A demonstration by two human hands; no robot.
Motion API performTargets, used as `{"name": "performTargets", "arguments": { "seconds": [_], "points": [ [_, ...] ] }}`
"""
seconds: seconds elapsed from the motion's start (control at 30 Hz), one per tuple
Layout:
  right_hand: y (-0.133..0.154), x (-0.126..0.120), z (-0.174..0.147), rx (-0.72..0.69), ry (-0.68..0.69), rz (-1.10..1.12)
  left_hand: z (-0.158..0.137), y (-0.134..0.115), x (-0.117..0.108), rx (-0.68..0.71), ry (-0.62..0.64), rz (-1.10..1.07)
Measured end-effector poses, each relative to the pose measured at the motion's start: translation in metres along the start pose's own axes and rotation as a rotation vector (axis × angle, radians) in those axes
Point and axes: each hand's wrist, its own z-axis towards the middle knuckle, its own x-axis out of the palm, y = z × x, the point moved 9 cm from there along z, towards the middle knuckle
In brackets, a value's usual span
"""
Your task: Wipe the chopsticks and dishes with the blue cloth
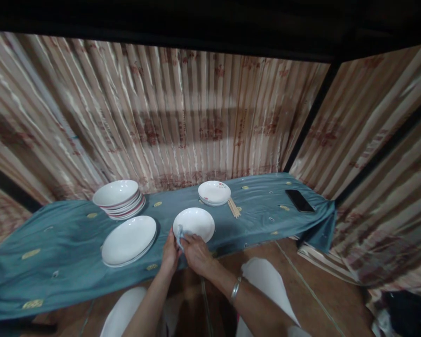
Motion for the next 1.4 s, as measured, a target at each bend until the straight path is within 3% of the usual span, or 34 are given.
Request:
{"name": "performTargets", "arguments": {
  "seconds": [0.33,0.43,0.63,0.73,0.83,0.93,1.03,1.13,1.23,1.4],
  "points": [
    [-0.004,0.0,0.026,-0.066,-0.041,0.166,-0.002,0.004,-0.005,0.007,0.052,-0.016],
    [-0.008,0.003,0.033,-0.083,0.005,0.199,-0.002,0.003,-0.006,0.012,0.061,-0.011],
    [-0.057,-0.001,0.046,0.163,0.035,0.272,-0.002,-0.005,-0.018,0.135,0.068,0.128],
    [-0.081,-0.011,0.051,0.241,-0.029,0.343,-0.002,-0.01,-0.028,0.171,0.059,0.246],
    [-0.104,-0.021,0.053,0.327,-0.153,0.555,-0.012,-0.029,-0.032,0.347,0.027,0.444],
    [-0.118,-0.023,0.051,0.372,-0.201,0.63,-0.034,-0.044,-0.01,0.623,0.086,0.695],
    [-0.129,-0.025,0.043,0.393,-0.24,0.782,-0.054,-0.032,0.029,0.783,0.26,0.952],
    [-0.141,-0.027,0.029,0.433,-0.263,1.056,-0.061,-0.013,0.058,0.826,0.383,1.165],
    [-0.151,-0.035,0.013,0.458,-0.279,1.226,-0.057,-0.001,0.072,0.817,0.445,1.263],
    [-0.173,-0.046,-0.01,0.555,-0.306,1.351,-0.049,-0.007,0.072,0.755,0.446,1.094]
  ]
}}
